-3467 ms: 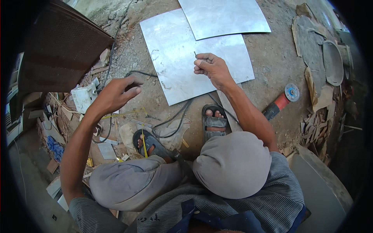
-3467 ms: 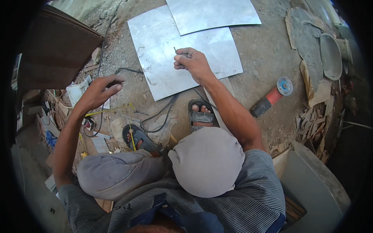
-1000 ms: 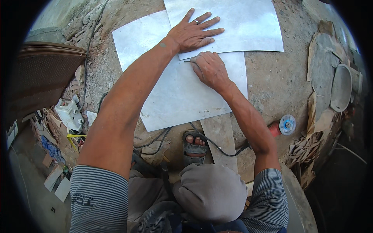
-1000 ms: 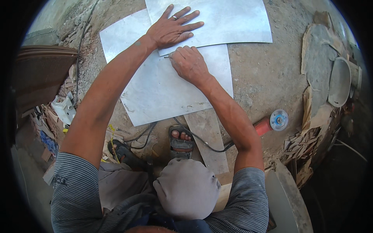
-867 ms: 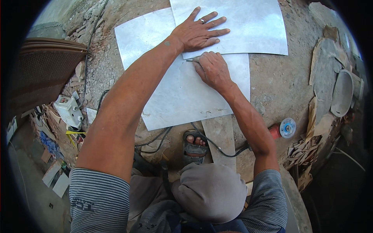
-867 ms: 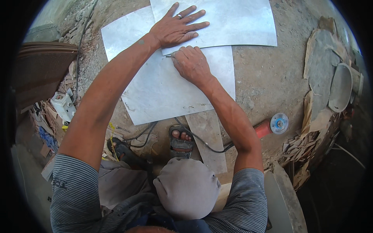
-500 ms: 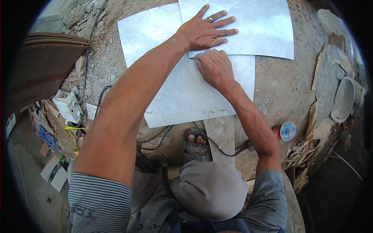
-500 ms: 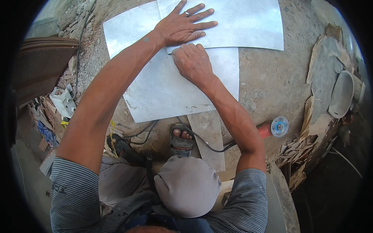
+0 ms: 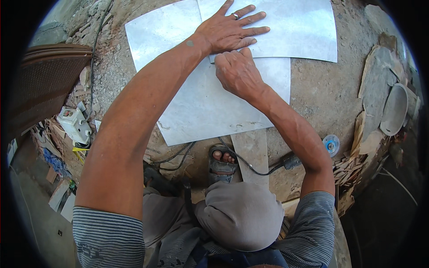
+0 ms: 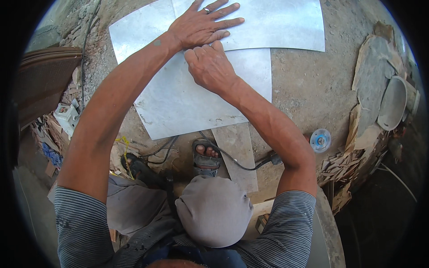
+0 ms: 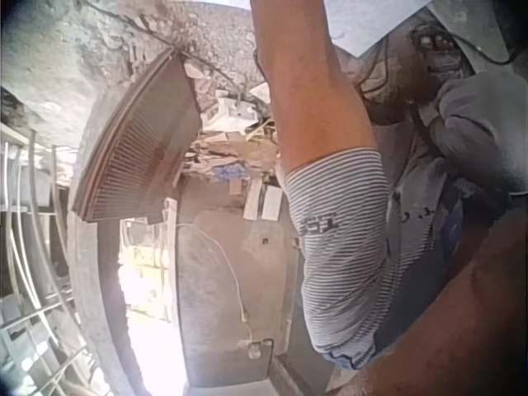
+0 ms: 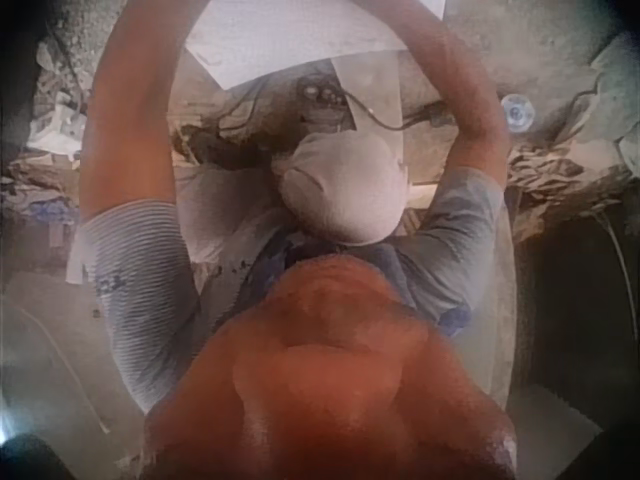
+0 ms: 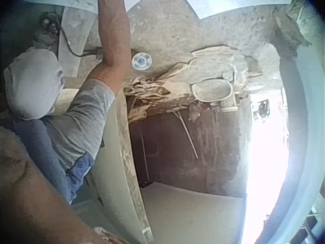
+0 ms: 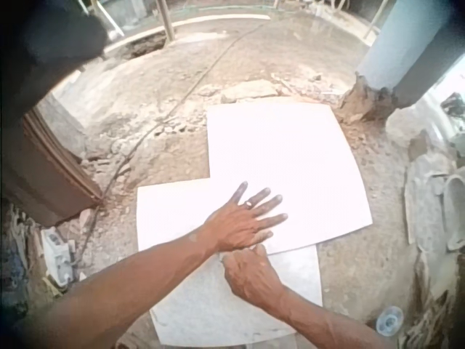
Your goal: The person measures two floor tiles using a tape measure and a pencil, then uses a handheld angle grinder to cut one of the tiles on the floor.
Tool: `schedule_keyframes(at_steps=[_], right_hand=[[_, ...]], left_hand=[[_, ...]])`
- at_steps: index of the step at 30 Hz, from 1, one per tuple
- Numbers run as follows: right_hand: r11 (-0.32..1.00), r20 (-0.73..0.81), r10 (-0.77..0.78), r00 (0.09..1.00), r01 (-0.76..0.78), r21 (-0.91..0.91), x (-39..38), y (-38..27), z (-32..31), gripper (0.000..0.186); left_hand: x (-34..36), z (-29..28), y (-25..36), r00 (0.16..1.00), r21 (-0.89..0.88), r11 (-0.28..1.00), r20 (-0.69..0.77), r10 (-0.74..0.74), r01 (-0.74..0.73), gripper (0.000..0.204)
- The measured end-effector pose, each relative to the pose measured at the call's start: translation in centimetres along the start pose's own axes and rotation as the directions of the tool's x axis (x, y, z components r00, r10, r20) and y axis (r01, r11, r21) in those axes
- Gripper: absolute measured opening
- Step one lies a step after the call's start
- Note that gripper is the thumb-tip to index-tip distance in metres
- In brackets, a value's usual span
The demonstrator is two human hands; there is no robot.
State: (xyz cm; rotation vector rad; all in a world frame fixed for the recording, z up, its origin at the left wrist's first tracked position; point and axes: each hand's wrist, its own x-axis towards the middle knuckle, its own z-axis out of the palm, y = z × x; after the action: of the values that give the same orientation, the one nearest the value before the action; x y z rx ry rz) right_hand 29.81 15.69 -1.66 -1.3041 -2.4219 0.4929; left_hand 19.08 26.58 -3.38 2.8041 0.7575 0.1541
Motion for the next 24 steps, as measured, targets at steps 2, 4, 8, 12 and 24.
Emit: schedule_keyframes(at_steps=[2,4,8,12,24], right_hand=[[1.0,0.031,-0.016,0.999,0.016,-0.008,0.1,0.3,-0.1,0.011],[1.0,0.029,-0.026,0.999,0.026,0.005,0.1,1.0,-0.5,0.01],[1.0,0.071,0.012,0.997,-0.011,-0.01,-1.2,2.8,-1.9,0.005],[0.996,0.136,0.066,0.989,-0.057,-0.065,-2.7,4.9,-3.7,0.005],[0.897,0.219,0.367,0.904,-0.282,-0.34,-7.7,12.1,-9.8,0.012]], left_hand=[[0.0,-0.1,0.0,1.0,-0.001,1.0,0.014,-0.004,0.004,0.049],[0.1,-0.2,-0.1,1.0,0.005,1.0,0.018,-0.003,0.003,0.049],[0.1,-0.1,0.0,1.0,0.028,1.0,0.032,-0.001,0.0,0.05],[0.2,-0.2,0.0,0.999,-0.003,1.0,0.034,-0.005,0.005,0.049],[0.6,-0.5,0.3,0.993,-0.002,1.0,0.119,-0.025,0.026,0.049]])
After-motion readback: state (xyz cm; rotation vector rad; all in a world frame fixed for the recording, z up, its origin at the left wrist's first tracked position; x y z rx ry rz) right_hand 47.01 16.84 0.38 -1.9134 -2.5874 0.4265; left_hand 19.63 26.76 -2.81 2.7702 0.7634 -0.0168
